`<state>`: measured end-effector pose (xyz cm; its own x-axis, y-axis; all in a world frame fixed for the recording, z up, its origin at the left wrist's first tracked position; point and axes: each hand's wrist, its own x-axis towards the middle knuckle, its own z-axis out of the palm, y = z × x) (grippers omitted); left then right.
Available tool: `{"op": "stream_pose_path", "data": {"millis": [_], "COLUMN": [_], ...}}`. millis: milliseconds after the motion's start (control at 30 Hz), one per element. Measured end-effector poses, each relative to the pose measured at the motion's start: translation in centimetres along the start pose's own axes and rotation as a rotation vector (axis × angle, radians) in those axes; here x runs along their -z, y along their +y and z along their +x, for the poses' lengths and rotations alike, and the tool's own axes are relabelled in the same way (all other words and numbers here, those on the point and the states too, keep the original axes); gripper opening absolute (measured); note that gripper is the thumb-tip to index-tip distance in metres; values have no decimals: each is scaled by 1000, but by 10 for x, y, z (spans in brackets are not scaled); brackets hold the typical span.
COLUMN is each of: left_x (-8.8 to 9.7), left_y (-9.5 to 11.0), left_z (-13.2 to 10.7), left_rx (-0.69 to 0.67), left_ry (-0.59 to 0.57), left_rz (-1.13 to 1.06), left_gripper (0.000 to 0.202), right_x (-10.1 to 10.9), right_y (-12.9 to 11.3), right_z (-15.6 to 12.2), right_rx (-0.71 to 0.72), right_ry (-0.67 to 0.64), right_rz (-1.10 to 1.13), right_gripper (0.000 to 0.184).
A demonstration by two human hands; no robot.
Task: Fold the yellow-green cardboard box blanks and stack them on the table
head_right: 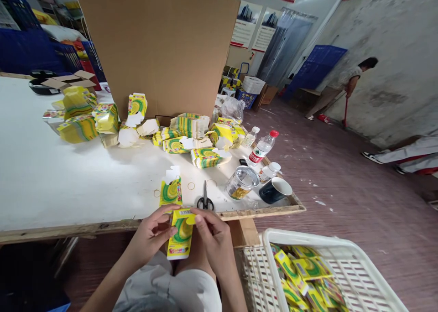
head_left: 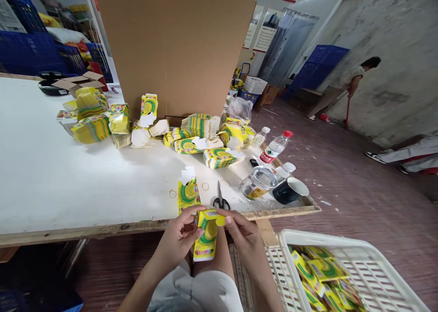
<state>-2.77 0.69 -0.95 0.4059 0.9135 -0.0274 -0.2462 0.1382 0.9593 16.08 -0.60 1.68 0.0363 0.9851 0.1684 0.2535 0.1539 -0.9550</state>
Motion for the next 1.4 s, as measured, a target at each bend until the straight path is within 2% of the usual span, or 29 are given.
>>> {"op": "stream_pose_path", "data": {"millis": [100,200,367,567,767,933,1067,1133,1200,1267,1300,1367,1400], "left_x": [-1,0,0,-1,-1,-1,-4,-9,-13,-13,-9,1,8], "left_y": [-4,-3,-1,-2,0,5,8,6,2,-2,-4,-9,-11], "left_z": [-1,-3,-4,-3,-4,-5,-4,-4,-2,1,3,8,11], "left_rx": [-6,-11,-2,-6,12,22,66,71,45,-23,-66,-152,-181], "left_ry": [-13,-46,-51,-29,-26,-10,33,28,3,20,62,189,251], "left_rz": [59,50,17,74,46,17,-66,-83,-52,64,154,358,449], "left_gripper": [52,53,55,55,56,54,55,53,50,46,45,46,47], "right_x": [-4,-9,-13,-20,-24,-18,-13,-12,-5,14,29,61,75], "right_y": [1,5,7,6,8,5,6,8,8,4,0,-9,-13], "right_z": [0,0,0,-2,-1,-2,-2,-4,-11,-22,-29,-41,-46], "right_rx": [-70,-48,-66,-66,-38,-52,-8,-24,-47,-43,-27,19,37], "right_ry": [-44,-16,-104,1,-5,26,-22,0,61,222,342,668,769], "right_rz": [-163,-311,-355,-486,-398,-363,-201,-90,-34,-156,-296,-670,-829], "right_gripper": [31,33,39,35,37,36,33,31,29,27,28,33,39]}}
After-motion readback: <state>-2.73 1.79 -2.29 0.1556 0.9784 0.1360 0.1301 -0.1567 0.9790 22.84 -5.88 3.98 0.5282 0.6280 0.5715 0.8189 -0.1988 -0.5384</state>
